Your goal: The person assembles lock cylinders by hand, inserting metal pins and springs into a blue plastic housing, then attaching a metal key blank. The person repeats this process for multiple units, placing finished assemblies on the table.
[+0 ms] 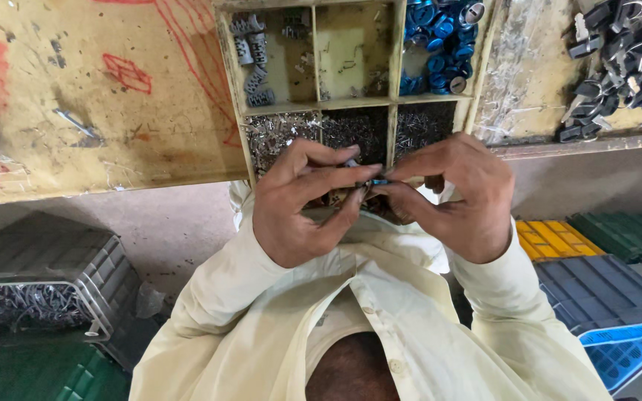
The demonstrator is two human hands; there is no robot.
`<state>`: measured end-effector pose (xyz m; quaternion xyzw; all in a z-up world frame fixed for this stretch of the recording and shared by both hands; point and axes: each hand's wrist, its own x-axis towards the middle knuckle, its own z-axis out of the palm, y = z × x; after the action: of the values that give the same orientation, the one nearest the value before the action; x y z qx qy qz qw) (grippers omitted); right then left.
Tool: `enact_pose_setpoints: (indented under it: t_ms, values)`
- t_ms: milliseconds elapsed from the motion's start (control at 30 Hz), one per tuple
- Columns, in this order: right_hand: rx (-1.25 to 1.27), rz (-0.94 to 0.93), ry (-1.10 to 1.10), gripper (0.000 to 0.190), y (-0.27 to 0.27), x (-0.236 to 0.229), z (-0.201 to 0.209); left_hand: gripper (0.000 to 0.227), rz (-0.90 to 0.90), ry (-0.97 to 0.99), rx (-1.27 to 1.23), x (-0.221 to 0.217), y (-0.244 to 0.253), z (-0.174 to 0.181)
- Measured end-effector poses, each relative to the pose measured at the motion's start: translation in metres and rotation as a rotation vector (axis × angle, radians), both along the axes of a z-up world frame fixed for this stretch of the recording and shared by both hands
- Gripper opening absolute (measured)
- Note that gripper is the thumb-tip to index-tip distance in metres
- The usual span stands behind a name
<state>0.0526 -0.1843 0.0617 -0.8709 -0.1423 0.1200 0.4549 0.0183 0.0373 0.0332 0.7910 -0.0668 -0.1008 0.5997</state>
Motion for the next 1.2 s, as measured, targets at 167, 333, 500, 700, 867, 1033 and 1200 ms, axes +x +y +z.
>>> enact_pose_setpoints:
  t_ms: [167,333,500,700,867,1033,1200]
  values:
    - [0.260,-0.096,0.614,0.012,-0.019,-0.009,-0.017,0.039,-0.057,-0.139,0.025,0.001,0.001,0.002]
    - [0.613,0.244,0.910,0.013,-0.036,-0.018,-0.043,0.046,-0.244,-0.173,-0.119,-0.006,0.009,-0.002]
    - [0.675,0.369,0.886,0.018,-0.042,-0.015,-0.049,0.044,-0.291,0.088,-0.294,-0.012,0.004,-0.010]
    - [-0.815,-0.172,-0.572,0.024,-0.102,0.034,-0.044,0.038,-0.173,0.127,-0.329,-0.008,-0.007,-0.017]
    - [-0.872,-0.264,-0.574,0.031,-0.119,0.028,-0.068,0.031,-0.122,0.136,-0.268,-0.001,0.005,-0.020]
    - [-0.296,-0.408,-0.350,0.013,-0.101,0.011,-0.056,0.028,-0.122,0.213,-0.330,-0.002,0.008,-0.020]
    - [0.697,-0.452,0.126,0.017,-0.050,-0.032,-0.038,0.027,-0.164,0.675,-0.703,-0.006,0.001,-0.020]
